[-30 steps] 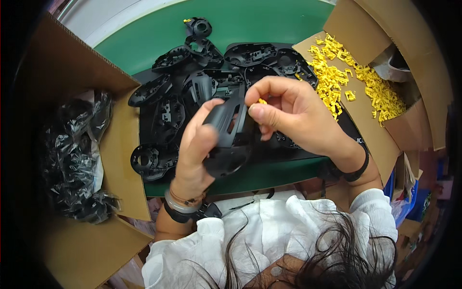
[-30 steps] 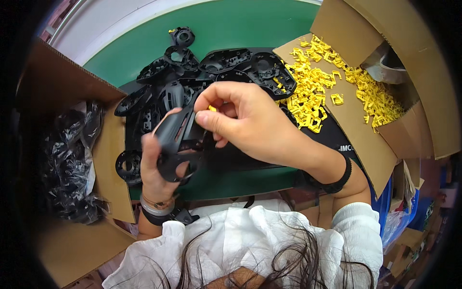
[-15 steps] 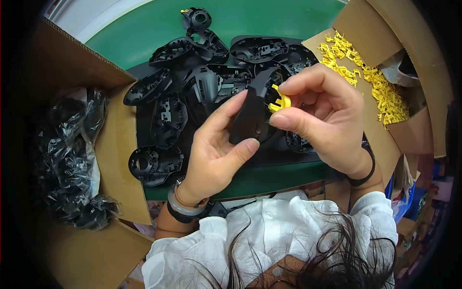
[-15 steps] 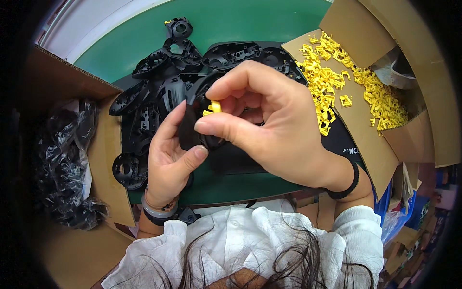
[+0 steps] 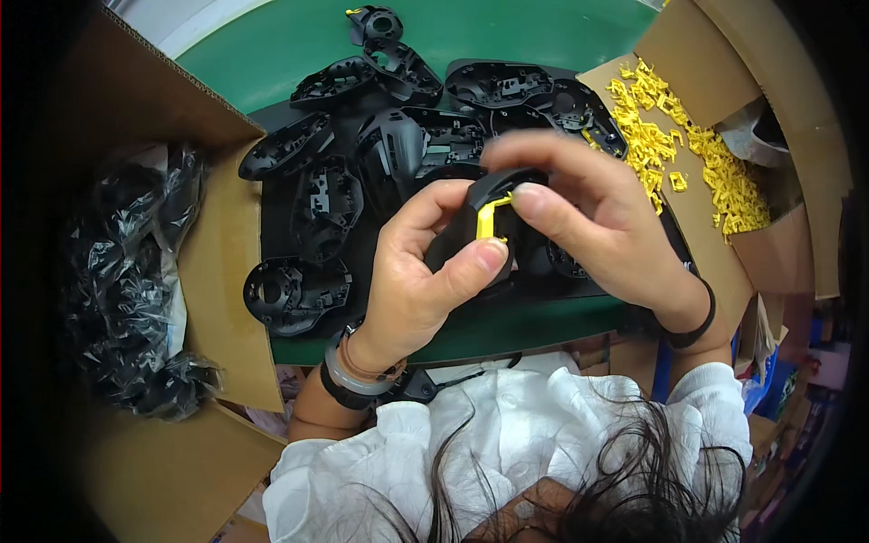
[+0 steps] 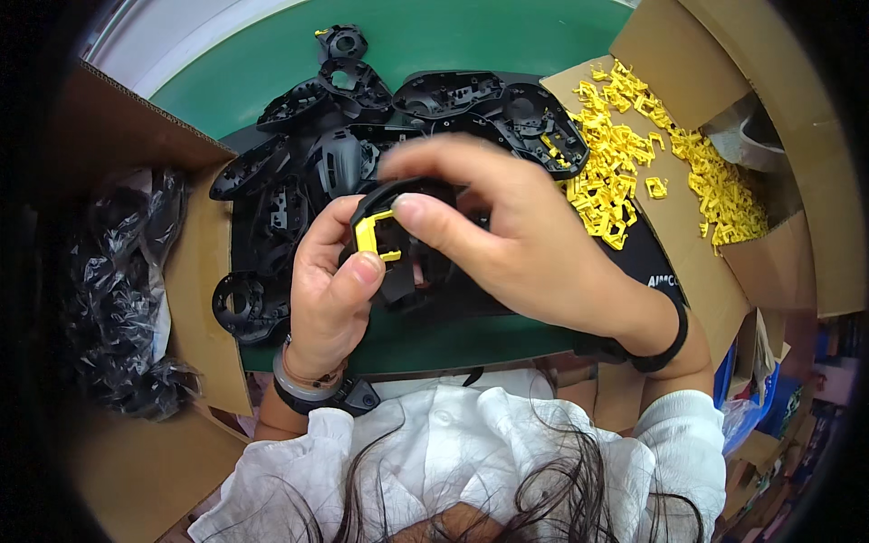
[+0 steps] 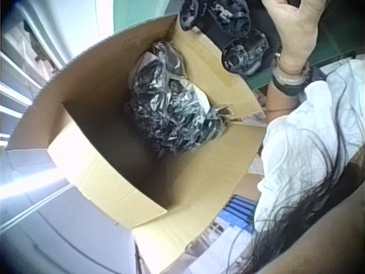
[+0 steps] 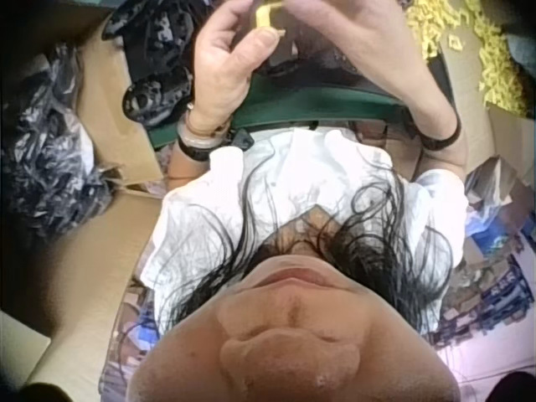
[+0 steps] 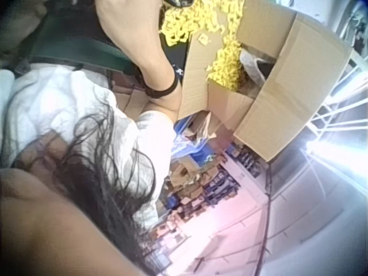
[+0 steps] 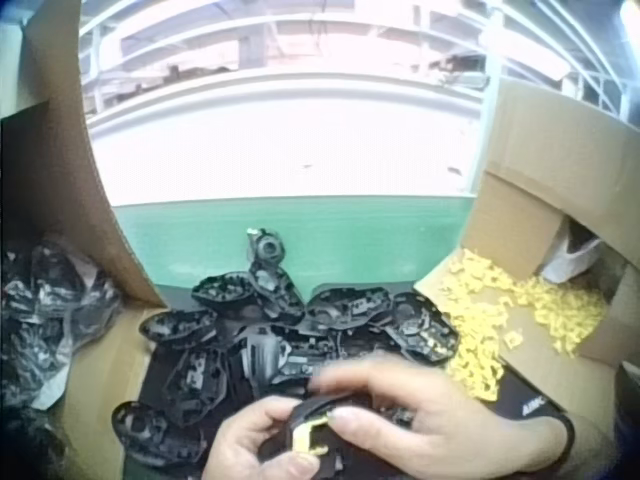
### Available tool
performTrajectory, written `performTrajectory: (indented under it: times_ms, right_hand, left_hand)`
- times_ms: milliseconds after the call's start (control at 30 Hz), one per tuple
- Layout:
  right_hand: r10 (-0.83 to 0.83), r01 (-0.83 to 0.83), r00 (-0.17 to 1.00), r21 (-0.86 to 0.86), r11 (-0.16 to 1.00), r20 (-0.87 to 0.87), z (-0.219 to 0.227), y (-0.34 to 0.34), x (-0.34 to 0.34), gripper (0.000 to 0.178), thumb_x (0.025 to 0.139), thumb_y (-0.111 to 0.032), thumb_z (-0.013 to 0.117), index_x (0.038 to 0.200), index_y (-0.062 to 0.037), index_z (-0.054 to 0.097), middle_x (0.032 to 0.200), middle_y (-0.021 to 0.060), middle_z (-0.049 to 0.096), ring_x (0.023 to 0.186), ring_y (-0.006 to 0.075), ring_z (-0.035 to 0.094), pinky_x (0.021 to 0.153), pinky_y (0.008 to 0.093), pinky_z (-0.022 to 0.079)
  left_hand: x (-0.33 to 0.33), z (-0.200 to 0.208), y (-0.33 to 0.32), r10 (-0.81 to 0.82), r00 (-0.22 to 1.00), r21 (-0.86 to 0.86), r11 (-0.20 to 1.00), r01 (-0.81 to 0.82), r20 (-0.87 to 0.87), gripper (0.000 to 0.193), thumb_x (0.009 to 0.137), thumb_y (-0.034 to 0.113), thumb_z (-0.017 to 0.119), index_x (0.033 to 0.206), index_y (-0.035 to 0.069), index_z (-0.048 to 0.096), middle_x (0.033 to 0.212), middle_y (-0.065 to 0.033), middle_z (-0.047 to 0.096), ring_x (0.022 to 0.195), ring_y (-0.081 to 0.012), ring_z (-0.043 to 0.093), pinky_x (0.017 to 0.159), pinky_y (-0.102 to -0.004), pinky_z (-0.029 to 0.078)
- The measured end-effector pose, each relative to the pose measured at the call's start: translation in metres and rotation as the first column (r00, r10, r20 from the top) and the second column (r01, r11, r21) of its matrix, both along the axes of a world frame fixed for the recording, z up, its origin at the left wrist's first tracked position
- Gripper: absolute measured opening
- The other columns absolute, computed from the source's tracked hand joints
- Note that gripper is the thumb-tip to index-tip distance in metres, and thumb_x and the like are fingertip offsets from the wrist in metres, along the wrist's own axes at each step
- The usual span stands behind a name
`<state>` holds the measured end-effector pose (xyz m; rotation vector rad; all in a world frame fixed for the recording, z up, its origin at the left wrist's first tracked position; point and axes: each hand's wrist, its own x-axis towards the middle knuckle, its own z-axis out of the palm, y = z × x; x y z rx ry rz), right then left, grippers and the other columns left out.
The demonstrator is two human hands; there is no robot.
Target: Attaching small yellow plastic components to black computer mouse housings at an assembly line.
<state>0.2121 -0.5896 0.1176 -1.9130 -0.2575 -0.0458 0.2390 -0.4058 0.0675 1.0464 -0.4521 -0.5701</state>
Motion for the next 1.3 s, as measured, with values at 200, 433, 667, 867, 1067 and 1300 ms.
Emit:
performTrajectory:
  times_ms: [200, 433, 667, 867, 1067, 1300]
  right_hand:
    - [-0.132, 0.293, 0.904, -0.364, 0.884, 0.407, -0.005, 0.027, -0.007, 0.016, 0.084, -0.008, 0.055, 0.096, 0.0022, 0.054, 0.082, 0.0151, 0.056, 0.071, 0.0284, 0.058, 0.064, 0.0330, 0.047]
    - [-0.034, 0.137, 0.941, -0.289, 0.947, 0.336, -0.008, 0.017, -0.016, 0.034, 0.081, -0.006, 0.057, 0.113, 0.0006, 0.047, 0.097, 0.0139, 0.051, 0.085, 0.0242, 0.054, 0.075, 0.0306, 0.044]
    - [0.024, 0.100, 0.945, -0.358, 0.929, 0.326, -0.011, 0.020, -0.008, 0.064, 0.074, -0.009, 0.069, 0.128, -0.0009, 0.035, 0.105, 0.0136, 0.046, 0.092, 0.0228, 0.050, 0.084, 0.0318, 0.042]
    - [0.057, -0.047, 0.998, -0.294, 0.955, 0.027, 0.003, 0.022, 0.013, 0.090, 0.067, -0.023, 0.079, 0.137, -0.0046, 0.026, 0.108, 0.0133, 0.051, 0.091, 0.0213, 0.053, 0.084, 0.0324, 0.045]
    - [-0.193, 0.187, 0.981, -0.318, 0.929, 0.013, -0.026, -0.029, 0.216, 0.095, 0.068, -0.028, 0.077, 0.139, 0.0026, 0.021, 0.115, 0.0221, 0.051, 0.102, 0.0254, 0.053, 0.084, 0.0337, 0.045]
    - [-0.083, 0.166, 0.985, -0.698, 0.696, 0.152, -0.032, -0.057, 0.261, 0.086, 0.079, -0.038, 0.066, 0.142, -0.0012, 0.021, 0.134, 0.0263, 0.040, 0.124, 0.0351, 0.042, 0.101, 0.0395, 0.035]
  left_hand:
    - [0.001, -0.001, -0.005, 0.066, 0.998, -0.052, 0.996, -0.066, -0.002, 0.031, 0.089, 0.014, 0.058, 0.115, -0.003, 0.052, 0.100, -0.0025, 0.057, 0.090, -0.0065, 0.052, 0.079, -0.0206, 0.043]
    - [-0.006, -0.001, -0.008, 0.025, 0.999, -0.099, 0.995, -0.029, -0.037, 0.031, 0.091, 0.025, 0.058, 0.110, 0.001, 0.052, 0.095, 0.0012, 0.055, 0.083, -0.0034, 0.049, 0.072, -0.0188, 0.040]
    - [-0.004, -0.003, -0.013, 0.126, 0.990, -0.116, 0.984, -0.133, -0.065, 0.028, 0.092, 0.023, 0.056, 0.109, 0.001, 0.052, 0.096, 0.0007, 0.056, 0.083, -0.0029, 0.050, 0.071, -0.0172, 0.041]
    - [0.000, -0.002, -0.007, 0.203, 0.979, -0.139, 0.969, -0.205, -0.032, 0.055, 0.091, 0.026, 0.057, 0.133, 0.001, 0.030, 0.121, -0.0099, 0.046, 0.110, -0.0144, 0.046, 0.092, -0.0257, 0.037]
    - [-0.018, 0.032, 0.044, 0.330, 0.618, 0.198, 0.750, -0.630, 0.714, 0.068, 0.074, 0.015, 0.070, 0.133, 0.001, 0.039, 0.137, -0.0178, 0.038, 0.128, -0.0301, 0.036, 0.103, -0.0403, 0.031]
    - [-0.036, 0.000, 0.121, -0.056, 0.666, 0.663, 0.196, -0.723, 0.744, 0.065, 0.065, 0.006, 0.072, 0.126, 0.007, 0.048, 0.136, -0.0135, 0.042, 0.127, -0.0336, 0.036, 0.104, -0.0405, 0.031]
